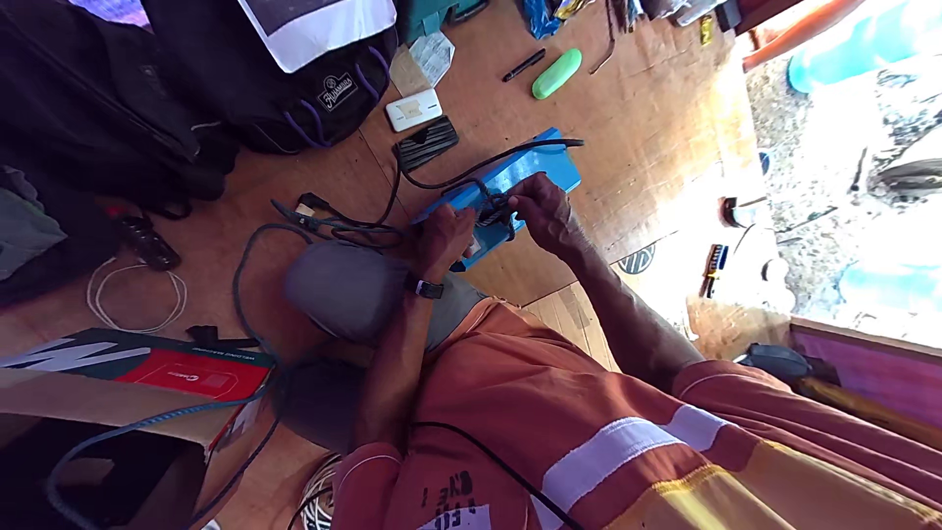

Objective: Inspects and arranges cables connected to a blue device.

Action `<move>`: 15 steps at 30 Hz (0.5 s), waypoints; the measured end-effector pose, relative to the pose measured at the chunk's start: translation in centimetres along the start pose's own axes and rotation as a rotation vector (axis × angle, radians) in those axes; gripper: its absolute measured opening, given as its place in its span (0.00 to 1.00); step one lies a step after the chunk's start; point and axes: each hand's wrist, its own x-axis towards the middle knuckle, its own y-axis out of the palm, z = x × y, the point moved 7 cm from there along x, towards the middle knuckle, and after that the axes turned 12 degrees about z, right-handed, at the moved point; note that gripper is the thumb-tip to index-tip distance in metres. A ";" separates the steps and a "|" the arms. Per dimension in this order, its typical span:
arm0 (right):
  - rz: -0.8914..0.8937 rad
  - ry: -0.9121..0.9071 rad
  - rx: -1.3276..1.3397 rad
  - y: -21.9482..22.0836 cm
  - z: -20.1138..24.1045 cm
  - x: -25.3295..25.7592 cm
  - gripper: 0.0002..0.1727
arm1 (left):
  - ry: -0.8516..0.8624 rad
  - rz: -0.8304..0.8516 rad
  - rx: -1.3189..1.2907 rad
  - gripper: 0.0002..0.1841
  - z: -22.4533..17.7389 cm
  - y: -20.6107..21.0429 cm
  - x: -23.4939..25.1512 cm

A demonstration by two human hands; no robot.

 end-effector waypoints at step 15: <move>0.045 0.016 0.014 -0.5 0.6 0.4 0.10 | 0.288 0.411 -0.109 0.21 -1.2 1.0 -0.4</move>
